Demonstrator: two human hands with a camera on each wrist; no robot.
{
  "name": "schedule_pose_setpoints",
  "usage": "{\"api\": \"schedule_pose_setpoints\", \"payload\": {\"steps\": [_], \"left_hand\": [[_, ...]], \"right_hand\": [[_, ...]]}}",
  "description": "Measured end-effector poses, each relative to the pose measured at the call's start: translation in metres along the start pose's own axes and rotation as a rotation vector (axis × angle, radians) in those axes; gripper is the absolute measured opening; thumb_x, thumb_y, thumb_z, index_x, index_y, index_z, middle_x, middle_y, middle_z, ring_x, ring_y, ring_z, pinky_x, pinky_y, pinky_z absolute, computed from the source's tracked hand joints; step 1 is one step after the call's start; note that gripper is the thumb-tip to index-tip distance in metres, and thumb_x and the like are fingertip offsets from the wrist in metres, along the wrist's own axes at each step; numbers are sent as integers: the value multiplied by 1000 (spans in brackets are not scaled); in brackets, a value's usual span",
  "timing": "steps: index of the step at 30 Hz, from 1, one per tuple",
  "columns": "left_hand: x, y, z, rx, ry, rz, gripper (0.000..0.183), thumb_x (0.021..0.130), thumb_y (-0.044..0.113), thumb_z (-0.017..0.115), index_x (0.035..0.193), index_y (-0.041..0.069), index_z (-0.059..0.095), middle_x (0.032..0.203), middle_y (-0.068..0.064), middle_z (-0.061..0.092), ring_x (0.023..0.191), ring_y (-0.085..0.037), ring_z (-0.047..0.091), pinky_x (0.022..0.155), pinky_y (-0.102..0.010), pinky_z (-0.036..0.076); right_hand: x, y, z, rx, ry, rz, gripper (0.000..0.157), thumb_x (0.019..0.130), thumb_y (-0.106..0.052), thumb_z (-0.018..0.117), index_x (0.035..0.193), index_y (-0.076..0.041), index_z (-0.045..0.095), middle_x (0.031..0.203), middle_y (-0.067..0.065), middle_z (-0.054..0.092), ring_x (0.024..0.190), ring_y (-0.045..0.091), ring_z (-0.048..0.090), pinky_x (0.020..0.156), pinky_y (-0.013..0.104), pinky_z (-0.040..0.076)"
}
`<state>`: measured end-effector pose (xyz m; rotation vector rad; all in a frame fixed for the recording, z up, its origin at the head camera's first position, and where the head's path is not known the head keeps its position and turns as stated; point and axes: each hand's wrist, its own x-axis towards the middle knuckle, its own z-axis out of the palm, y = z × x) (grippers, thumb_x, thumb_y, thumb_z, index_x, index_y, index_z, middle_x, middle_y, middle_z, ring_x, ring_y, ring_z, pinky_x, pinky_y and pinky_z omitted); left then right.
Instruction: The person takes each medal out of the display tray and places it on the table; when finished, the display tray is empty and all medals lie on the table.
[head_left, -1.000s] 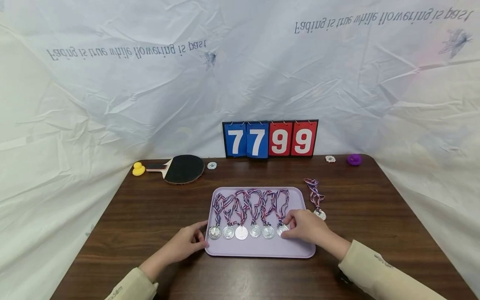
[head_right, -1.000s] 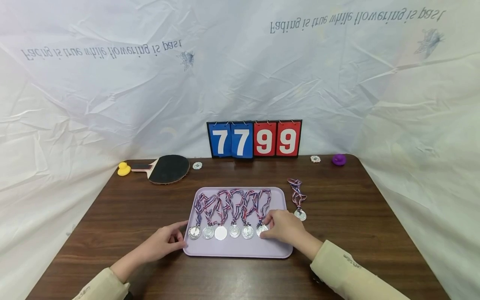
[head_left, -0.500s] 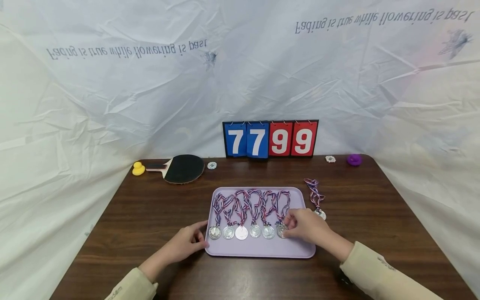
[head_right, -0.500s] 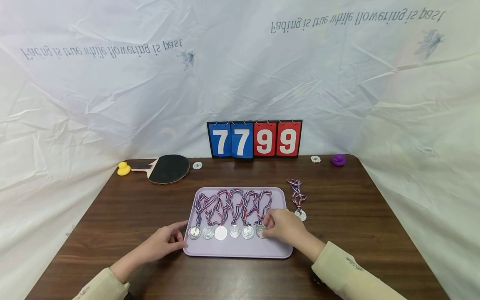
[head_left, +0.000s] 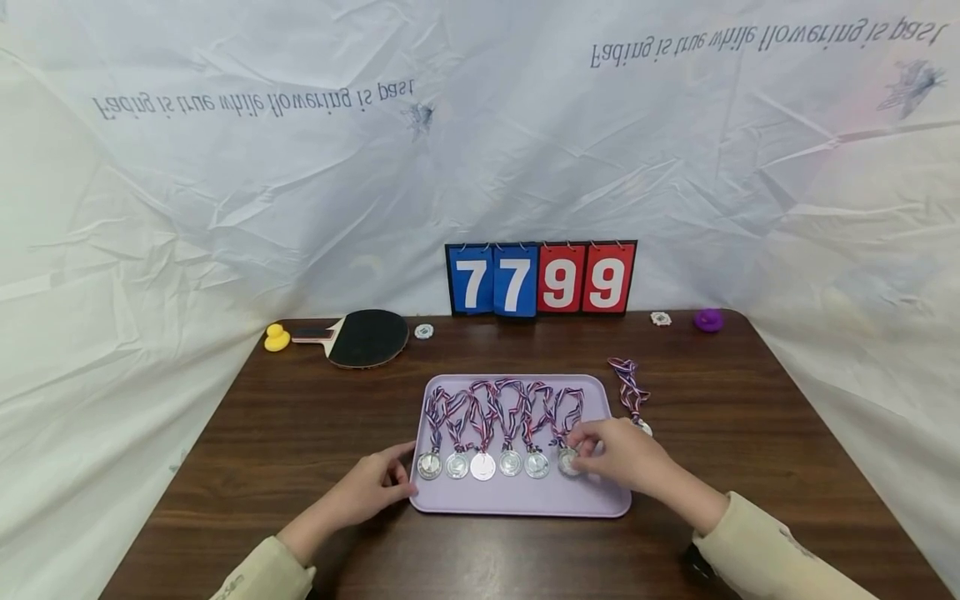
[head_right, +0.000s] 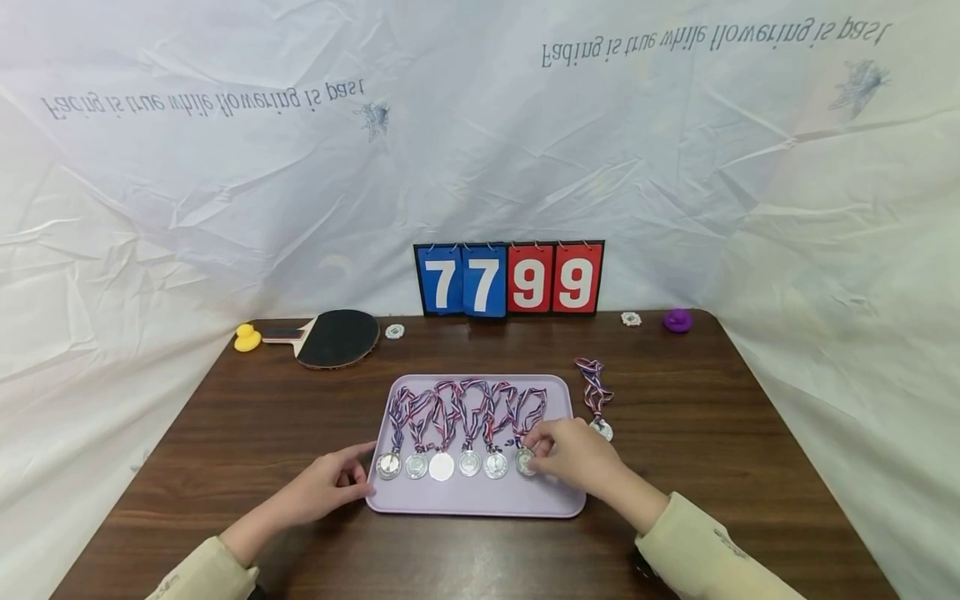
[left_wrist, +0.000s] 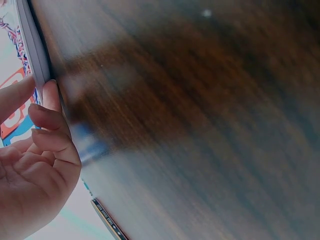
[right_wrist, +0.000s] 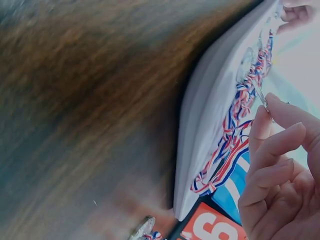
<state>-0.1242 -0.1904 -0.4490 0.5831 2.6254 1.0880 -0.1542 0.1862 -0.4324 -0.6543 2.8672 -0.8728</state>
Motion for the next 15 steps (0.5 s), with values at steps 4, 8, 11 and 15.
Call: {"api": "schedule_pose_setpoints", "payload": {"steps": [4, 8, 11, 15], "left_hand": [[0, -1, 0, 3, 0, -4, 57, 80, 11, 67, 127, -7, 41, 71, 2, 53, 56, -8, 47, 50, -23, 40], [0, -2, 1, 3, -3, -6, 57, 80, 12, 67, 128, -7, 41, 71, 2, 53, 56, -9, 47, 50, -23, 40], [0, -2, 1, 1, -5, -7, 58, 80, 13, 67, 128, -7, 40, 71, 2, 53, 57, -9, 47, 50, -23, 40], [1, -2, 1, 0, -8, -15, 59, 80, 14, 67, 128, -7, 40, 71, 2, 52, 56, -10, 47, 50, -23, 40]], "right_hand": [[-2, 0, -6, 13, 26, 0, 20, 70, -25, 75, 88, -22, 68, 64, -18, 54, 52, 3, 46, 49, 22, 38], [-3, 2, -13, 31, 55, 29, 20, 72, -27, 74, 90, -24, 68, 66, -16, 54, 49, 7, 43, 45, 23, 36], [-4, 3, -19, 66, 88, 57, 20, 73, -26, 74, 92, -23, 67, 68, -14, 55, 50, 10, 44, 43, 23, 36], [-6, 5, -25, 107, 165, 63, 22, 74, -26, 73, 94, -20, 67, 69, -10, 57, 49, 13, 45, 41, 23, 36]]}}
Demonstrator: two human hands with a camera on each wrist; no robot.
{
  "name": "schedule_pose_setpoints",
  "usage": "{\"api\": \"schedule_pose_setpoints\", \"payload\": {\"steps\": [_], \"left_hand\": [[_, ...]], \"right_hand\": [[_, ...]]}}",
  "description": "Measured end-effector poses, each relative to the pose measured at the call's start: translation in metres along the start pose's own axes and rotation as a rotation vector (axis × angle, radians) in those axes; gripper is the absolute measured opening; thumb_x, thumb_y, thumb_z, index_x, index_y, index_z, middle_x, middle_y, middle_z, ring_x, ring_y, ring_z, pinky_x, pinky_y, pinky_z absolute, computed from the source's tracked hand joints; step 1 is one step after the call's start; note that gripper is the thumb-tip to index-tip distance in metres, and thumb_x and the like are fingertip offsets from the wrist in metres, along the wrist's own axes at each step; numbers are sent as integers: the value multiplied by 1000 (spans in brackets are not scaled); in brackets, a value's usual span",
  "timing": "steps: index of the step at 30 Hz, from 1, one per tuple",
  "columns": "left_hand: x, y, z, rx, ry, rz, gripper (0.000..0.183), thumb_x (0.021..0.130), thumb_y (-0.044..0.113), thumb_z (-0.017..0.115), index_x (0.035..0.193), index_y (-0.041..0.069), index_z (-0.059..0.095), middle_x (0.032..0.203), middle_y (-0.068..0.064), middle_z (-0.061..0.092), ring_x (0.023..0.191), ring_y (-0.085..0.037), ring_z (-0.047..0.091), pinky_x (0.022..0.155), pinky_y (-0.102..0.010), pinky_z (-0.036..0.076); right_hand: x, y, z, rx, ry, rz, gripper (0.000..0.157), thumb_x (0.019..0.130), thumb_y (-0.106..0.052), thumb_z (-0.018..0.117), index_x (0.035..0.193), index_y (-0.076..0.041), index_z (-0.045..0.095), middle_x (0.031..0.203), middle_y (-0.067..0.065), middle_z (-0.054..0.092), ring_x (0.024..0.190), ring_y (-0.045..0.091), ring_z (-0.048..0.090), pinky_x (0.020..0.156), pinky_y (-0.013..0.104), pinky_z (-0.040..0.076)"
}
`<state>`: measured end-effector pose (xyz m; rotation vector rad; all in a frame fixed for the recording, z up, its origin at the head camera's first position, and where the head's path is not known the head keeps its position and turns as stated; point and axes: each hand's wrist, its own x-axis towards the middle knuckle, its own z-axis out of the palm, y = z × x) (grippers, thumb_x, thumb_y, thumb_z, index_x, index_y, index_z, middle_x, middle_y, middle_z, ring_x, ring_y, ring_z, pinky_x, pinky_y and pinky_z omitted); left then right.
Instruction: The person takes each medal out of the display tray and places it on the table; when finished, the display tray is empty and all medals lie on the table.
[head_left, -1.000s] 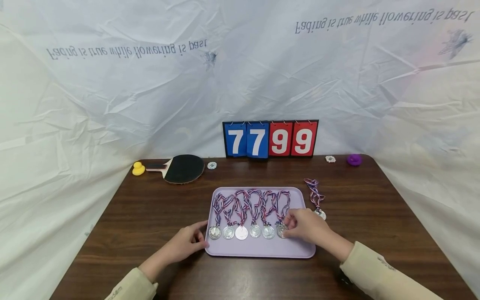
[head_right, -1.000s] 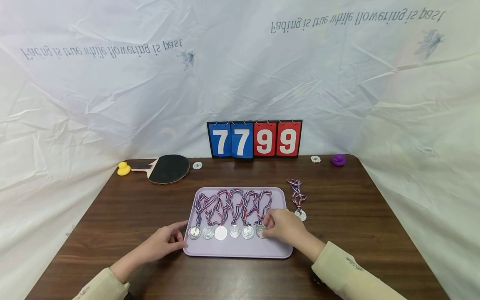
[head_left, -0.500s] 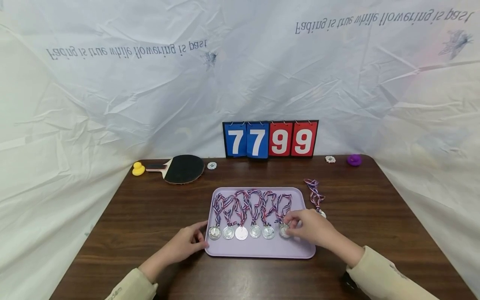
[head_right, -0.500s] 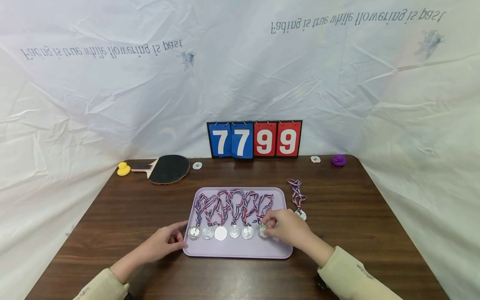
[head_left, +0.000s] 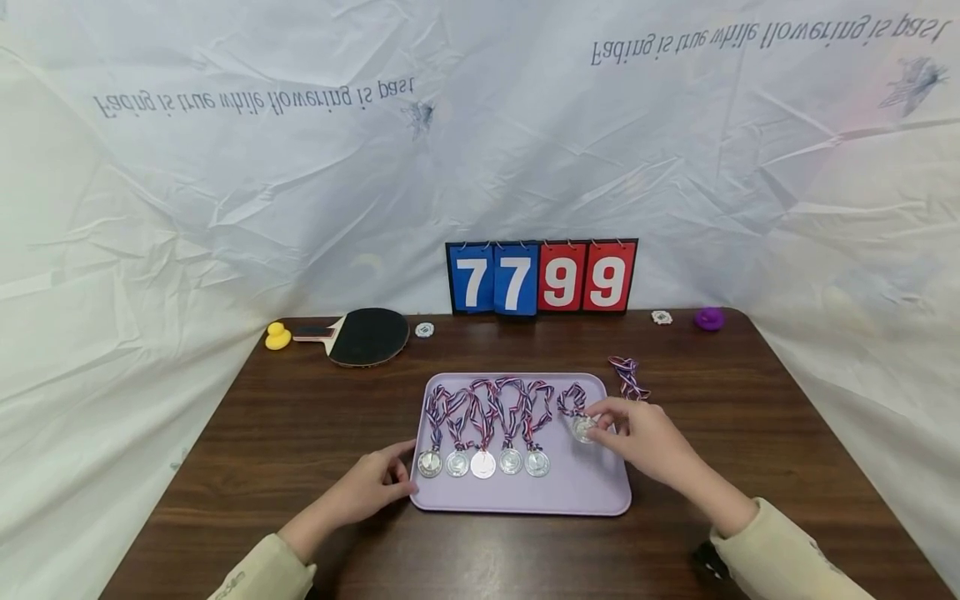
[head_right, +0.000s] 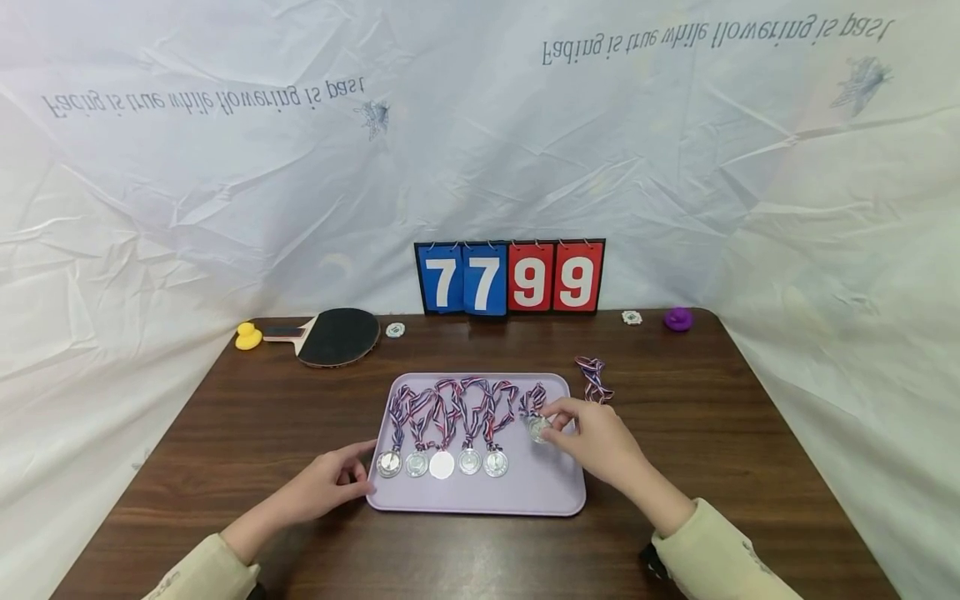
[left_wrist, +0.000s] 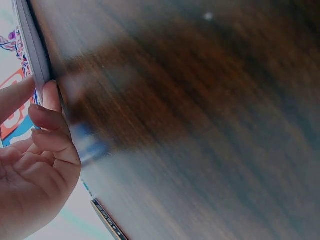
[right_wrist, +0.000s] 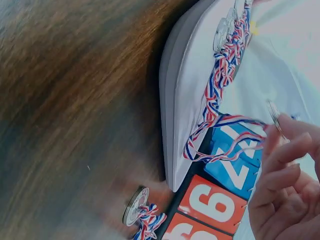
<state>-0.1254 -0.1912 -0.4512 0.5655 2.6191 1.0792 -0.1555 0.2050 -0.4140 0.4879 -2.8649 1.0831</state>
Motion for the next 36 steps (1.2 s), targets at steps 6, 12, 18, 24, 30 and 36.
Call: {"api": "schedule_pose_setpoints", "payload": {"steps": [6, 12, 18, 24, 30, 36], "left_hand": [[1, 0, 2, 6, 1, -2, 58, 80, 14, 67, 128, -7, 40, 71, 3, 52, 57, -9, 47, 51, -23, 40], [0, 0, 2, -2, -5, -4, 58, 80, 13, 67, 128, -7, 40, 71, 3, 52, 57, -9, 47, 51, -23, 40], [-1, 0, 1, -5, -4, -3, 59, 80, 14, 67, 128, -7, 40, 71, 3, 52, 57, -9, 48, 51, -23, 40], [-1, -1, 1, 7, 0, 0, 59, 80, 15, 67, 128, -6, 40, 71, 4, 52, 56, -8, 47, 50, -23, 40], [-1, -1, 1, 4, 5, -5, 59, 80, 15, 67, 128, -7, 40, 71, 3, 52, 56, -8, 47, 51, -23, 40], [1, -2, 1, -2, 4, 0, 60, 80, 15, 67, 129, -6, 40, 71, 3, 52, 56, -8, 47, 50, -23, 40]], "right_hand": [[-1, 0, -11, -8, 117, -23, 23, 74, -27, 73, 93, -20, 66, 71, -9, 57, 46, 11, 42, 40, 23, 34], [-3, 1, -26, -24, 189, -31, 21, 74, -25, 73, 93, -21, 64, 69, -10, 57, 48, 12, 43, 39, 23, 32], [-3, 9, -44, -59, 258, -39, 22, 77, -28, 71, 96, -21, 63, 71, -10, 59, 48, 9, 45, 39, 23, 34], [-4, 20, -62, -64, 326, -3, 21, 79, -29, 69, 97, -20, 63, 73, -4, 61, 46, 11, 49, 40, 24, 36], [1, 40, -77, -84, 346, 42, 23, 80, -29, 67, 100, -17, 62, 73, -1, 61, 45, 11, 51, 42, 25, 40], [12, 61, -87, -103, 298, 82, 28, 83, -32, 63, 104, -13, 61, 75, 3, 62, 49, 15, 56, 45, 27, 42]]}}
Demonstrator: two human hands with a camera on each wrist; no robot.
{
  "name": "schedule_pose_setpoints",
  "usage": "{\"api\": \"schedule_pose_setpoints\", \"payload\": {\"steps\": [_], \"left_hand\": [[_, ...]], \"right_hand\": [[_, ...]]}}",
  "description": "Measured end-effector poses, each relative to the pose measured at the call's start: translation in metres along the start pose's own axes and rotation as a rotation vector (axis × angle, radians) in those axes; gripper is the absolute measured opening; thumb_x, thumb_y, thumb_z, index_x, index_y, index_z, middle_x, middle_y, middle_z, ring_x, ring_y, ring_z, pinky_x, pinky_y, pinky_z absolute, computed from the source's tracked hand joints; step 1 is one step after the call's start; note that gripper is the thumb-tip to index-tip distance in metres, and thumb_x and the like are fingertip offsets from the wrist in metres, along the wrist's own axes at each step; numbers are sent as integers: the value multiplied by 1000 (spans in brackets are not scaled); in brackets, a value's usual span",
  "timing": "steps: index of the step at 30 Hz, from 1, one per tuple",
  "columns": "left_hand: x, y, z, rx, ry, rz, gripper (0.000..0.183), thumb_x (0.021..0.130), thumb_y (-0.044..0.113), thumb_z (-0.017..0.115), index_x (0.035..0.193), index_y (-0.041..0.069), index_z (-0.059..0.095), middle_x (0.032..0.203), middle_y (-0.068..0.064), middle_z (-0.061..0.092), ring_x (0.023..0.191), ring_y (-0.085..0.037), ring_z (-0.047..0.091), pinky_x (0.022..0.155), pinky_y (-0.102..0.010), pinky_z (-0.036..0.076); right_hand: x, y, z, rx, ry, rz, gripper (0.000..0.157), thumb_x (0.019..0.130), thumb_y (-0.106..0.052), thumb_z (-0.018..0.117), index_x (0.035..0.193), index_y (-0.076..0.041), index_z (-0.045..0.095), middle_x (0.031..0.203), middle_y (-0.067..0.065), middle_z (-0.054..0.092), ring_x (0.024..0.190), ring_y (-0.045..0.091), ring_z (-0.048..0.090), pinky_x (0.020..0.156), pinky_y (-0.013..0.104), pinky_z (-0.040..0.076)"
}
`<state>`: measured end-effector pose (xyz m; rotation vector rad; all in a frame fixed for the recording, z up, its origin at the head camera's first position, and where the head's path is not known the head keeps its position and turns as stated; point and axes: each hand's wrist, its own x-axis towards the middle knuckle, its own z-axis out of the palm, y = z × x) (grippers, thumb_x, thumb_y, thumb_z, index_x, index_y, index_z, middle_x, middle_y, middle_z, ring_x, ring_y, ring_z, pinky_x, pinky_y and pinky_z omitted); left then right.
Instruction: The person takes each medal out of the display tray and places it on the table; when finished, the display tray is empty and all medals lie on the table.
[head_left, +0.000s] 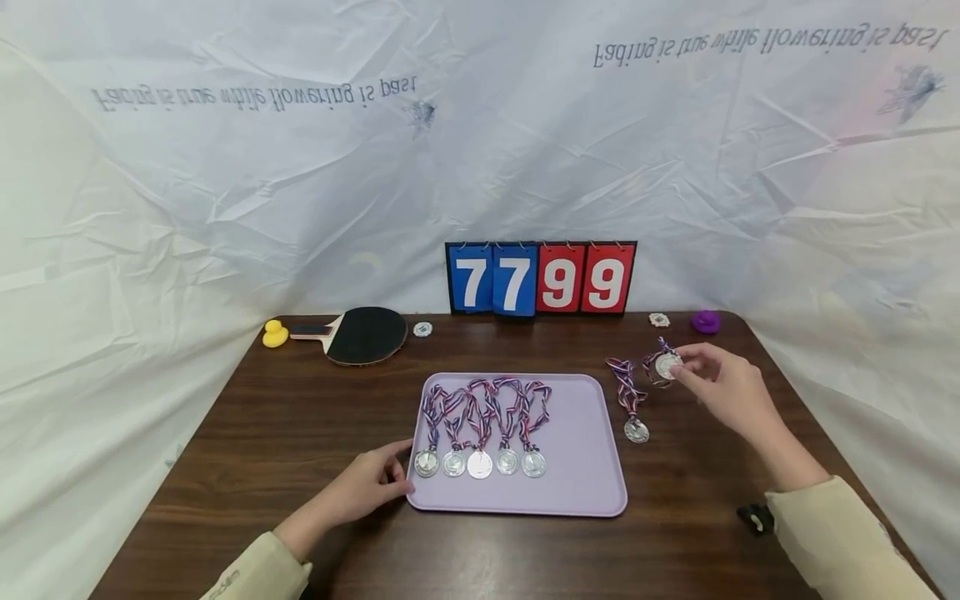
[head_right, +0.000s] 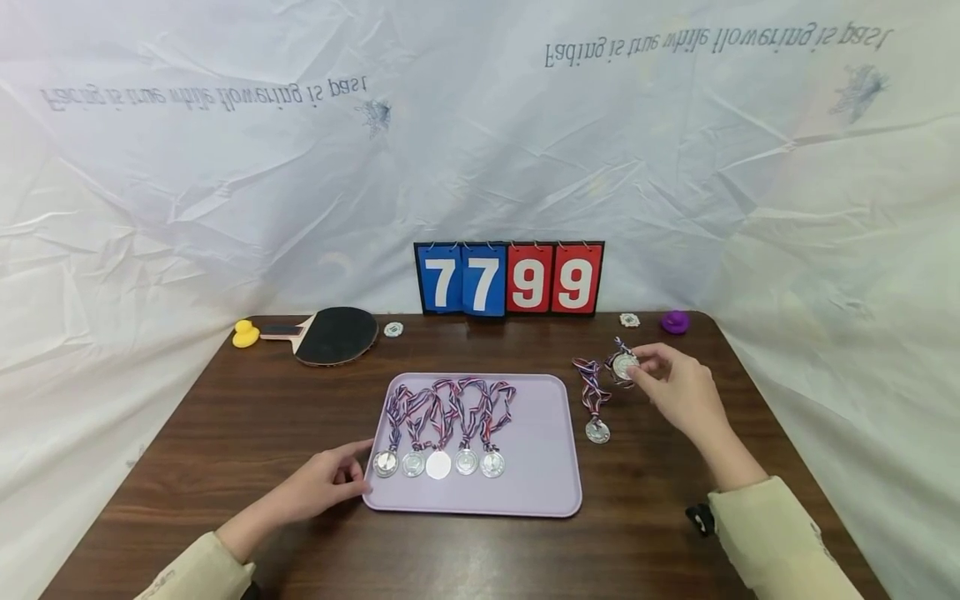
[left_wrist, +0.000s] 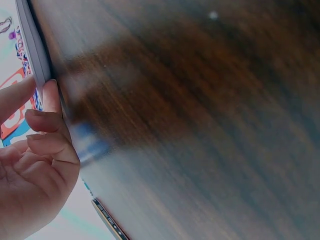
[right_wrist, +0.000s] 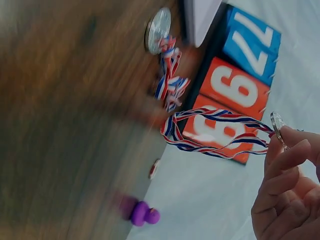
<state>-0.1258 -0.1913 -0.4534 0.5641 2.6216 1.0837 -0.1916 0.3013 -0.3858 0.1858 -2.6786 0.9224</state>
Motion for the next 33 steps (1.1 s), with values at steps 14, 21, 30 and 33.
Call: {"api": "schedule_pose_setpoints", "payload": {"steps": [14, 21, 30, 33], "left_hand": [[0, -2, 0, -6, 2, 12, 59, 80, 14, 67, 128, -7, 40, 70, 4, 53, 55, -8, 47, 49, -23, 39], [0, -1, 0, 3, 8, 10, 58, 80, 13, 67, 128, -7, 41, 70, 4, 53, 55, -8, 47, 50, -23, 40], [2, -1, 0, 7, 10, 7, 59, 80, 13, 67, 128, -6, 40, 70, 4, 52, 55, -7, 46, 49, -23, 40], [1, -2, 1, 8, 10, 4, 59, 79, 13, 67, 128, -6, 41, 70, 5, 52, 55, -7, 46, 49, -23, 40]], "right_hand": [[18, 32, 1, -75, -73, 54, 34, 85, -33, 59, 110, -9, 59, 81, 9, 64, 52, 13, 55, 51, 31, 37], [0, 45, 0, -49, -265, 89, 36, 85, -33, 60, 111, -9, 58, 81, 9, 63, 53, 16, 54, 47, 31, 38], [-18, 59, 11, 8, -448, 149, 37, 83, -35, 62, 106, -7, 62, 79, 4, 63, 53, 15, 54, 46, 28, 40], [-21, 63, 16, 42, -484, 177, 33, 82, -31, 64, 104, -6, 62, 79, 4, 63, 54, 16, 54, 47, 28, 41]]}}
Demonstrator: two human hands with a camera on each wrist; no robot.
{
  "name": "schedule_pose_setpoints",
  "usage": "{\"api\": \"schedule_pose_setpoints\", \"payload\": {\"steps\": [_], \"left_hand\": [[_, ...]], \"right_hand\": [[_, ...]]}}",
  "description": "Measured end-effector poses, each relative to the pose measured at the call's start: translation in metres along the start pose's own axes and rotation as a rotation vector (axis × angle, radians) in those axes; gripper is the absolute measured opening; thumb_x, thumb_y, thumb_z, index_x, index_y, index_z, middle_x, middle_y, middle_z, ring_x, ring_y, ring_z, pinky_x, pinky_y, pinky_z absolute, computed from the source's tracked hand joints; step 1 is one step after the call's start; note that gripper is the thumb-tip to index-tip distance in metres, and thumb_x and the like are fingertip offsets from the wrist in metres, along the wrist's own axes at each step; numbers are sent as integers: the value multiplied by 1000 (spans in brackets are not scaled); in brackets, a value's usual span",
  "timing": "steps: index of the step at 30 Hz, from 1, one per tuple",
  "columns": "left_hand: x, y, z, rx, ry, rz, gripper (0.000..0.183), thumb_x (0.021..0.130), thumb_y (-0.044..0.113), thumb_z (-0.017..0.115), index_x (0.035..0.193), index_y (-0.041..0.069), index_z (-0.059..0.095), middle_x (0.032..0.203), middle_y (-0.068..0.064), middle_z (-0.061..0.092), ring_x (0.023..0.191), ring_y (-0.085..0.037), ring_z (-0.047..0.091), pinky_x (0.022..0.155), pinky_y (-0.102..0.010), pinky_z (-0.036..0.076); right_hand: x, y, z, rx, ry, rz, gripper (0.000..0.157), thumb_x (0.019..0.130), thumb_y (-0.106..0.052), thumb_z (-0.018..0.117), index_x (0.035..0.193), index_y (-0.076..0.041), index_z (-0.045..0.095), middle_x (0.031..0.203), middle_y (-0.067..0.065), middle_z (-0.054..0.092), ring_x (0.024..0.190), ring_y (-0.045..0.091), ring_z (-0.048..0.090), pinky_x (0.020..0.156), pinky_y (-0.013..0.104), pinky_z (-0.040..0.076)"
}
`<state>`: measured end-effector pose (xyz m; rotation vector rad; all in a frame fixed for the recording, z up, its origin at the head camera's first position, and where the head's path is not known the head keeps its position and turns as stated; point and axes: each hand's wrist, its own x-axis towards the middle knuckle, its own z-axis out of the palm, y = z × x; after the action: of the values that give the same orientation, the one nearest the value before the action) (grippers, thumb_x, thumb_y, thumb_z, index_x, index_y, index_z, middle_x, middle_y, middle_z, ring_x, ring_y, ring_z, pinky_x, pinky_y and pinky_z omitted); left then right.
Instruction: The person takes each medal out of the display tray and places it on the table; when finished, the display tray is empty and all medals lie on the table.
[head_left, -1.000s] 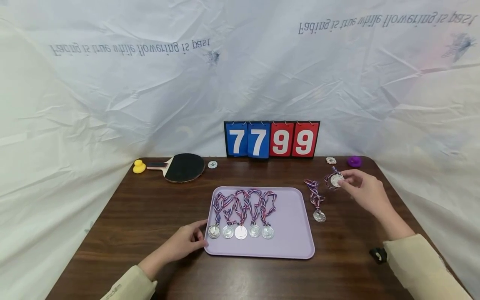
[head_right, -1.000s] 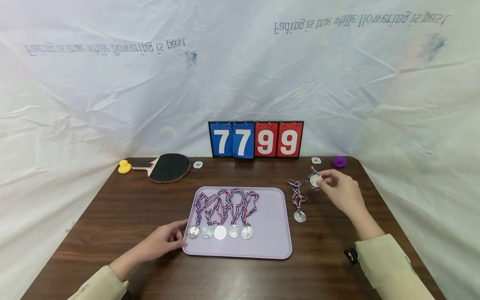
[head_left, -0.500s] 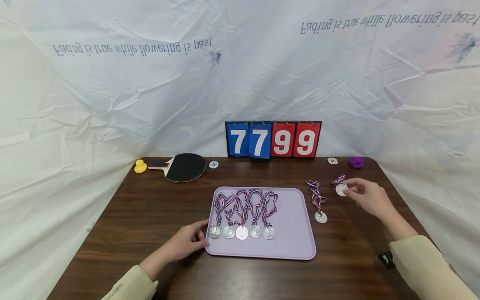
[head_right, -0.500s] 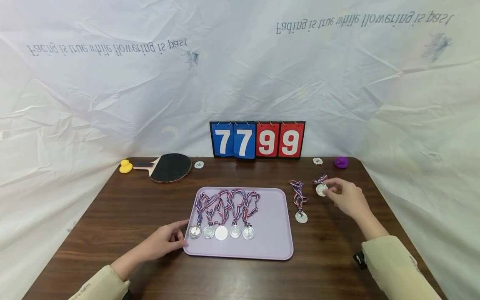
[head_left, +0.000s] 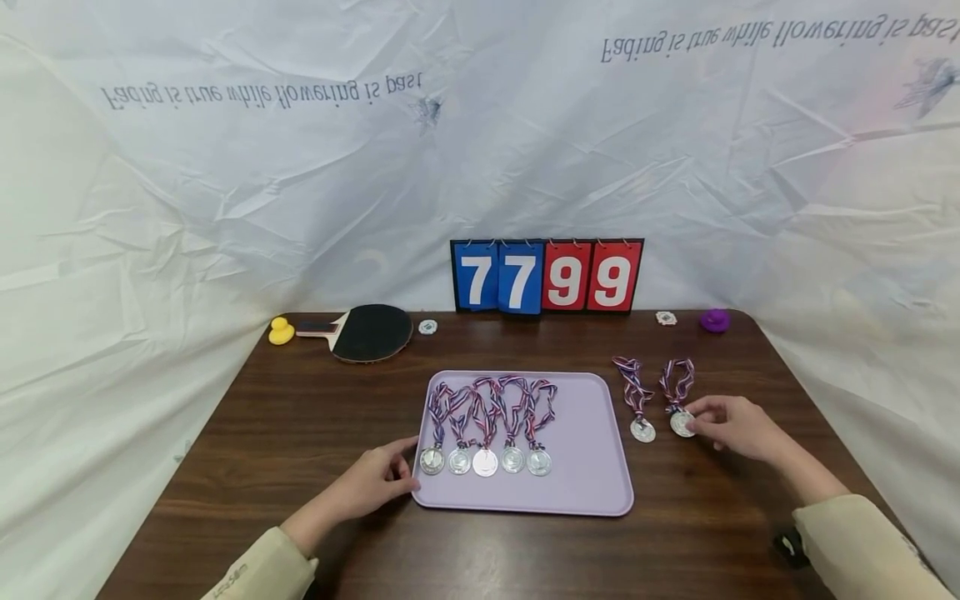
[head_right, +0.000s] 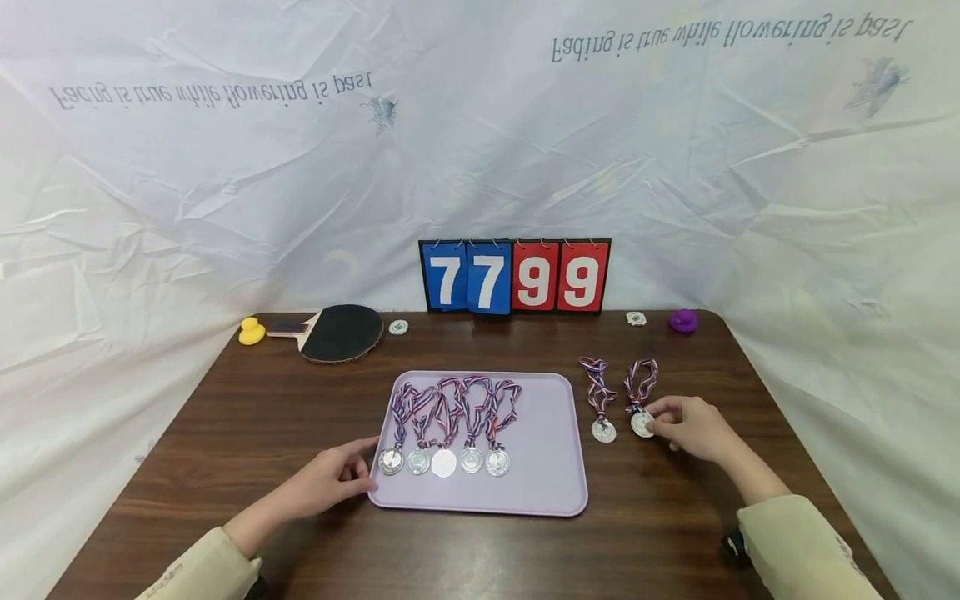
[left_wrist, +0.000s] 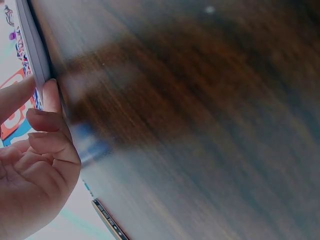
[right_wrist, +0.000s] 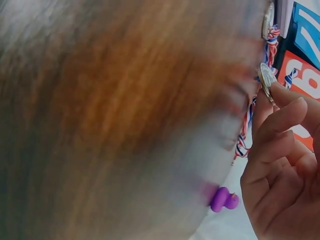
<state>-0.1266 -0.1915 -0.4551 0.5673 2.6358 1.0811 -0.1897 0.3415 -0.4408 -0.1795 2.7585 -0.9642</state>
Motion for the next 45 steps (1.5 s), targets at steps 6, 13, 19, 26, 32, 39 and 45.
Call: {"api": "schedule_pose_setpoints", "payload": {"steps": [6, 13, 19, 26, 32, 39, 45], "left_hand": [[0, 0, 0, 1, 1, 6, 59, 79, 13, 67, 128, -6, 40, 70, 4, 52, 55, -7, 47, 50, -23, 40], [0, -1, 0, 10, -3, -9, 59, 80, 14, 67, 128, -6, 41, 70, 5, 52, 56, -7, 47, 50, -23, 40], [1, -1, 0, 4, -11, -2, 59, 80, 14, 67, 128, -6, 40, 70, 5, 53, 55, -7, 47, 50, -24, 40], [1, 1, -1, 8, -9, -3, 59, 80, 13, 67, 128, -6, 40, 70, 5, 52, 55, -7, 46, 49, -23, 40], [0, 1, -1, 10, -15, -6, 59, 80, 14, 67, 128, -6, 40, 70, 5, 53, 56, -8, 47, 50, -24, 40], [1, 2, -1, 12, -8, -11, 59, 80, 15, 68, 128, -6, 40, 70, 5, 53, 56, -8, 47, 50, -24, 40], [0, 3, -2, 11, -14, -20, 59, 80, 14, 67, 128, -6, 40, 71, 4, 52, 56, -8, 47, 50, -24, 40]], "right_hand": [[2, 4, 4, 17, -44, 30, 29, 80, -27, 66, 99, -6, 62, 77, 3, 63, 55, 16, 53, 46, 29, 41], [-1, 8, 6, -43, -5, 16, 29, 79, -29, 68, 98, -7, 63, 78, 0, 63, 56, 15, 54, 49, 28, 42], [-3, 9, 7, -98, 27, 17, 33, 78, -30, 68, 102, -8, 64, 81, 0, 61, 58, 14, 53, 50, 29, 40], [0, 10, 5, -115, 52, 14, 36, 76, -35, 69, 102, -11, 66, 77, -2, 60, 55, 13, 51, 47, 27, 37], [-2, 5, -3, -138, 106, 22, 41, 77, -39, 67, 104, -8, 64, 76, -1, 60, 57, 14, 51, 48, 29, 37], [-3, -13, -5, -164, 237, -63, 41, 82, -49, 56, 98, -12, 65, 66, 0, 51, 56, 15, 42, 51, 29, 32], [-7, -45, 8, -127, 219, -110, 32, 83, -47, 57, 95, -19, 65, 60, -2, 48, 52, 12, 40, 48, 27, 32]]}}
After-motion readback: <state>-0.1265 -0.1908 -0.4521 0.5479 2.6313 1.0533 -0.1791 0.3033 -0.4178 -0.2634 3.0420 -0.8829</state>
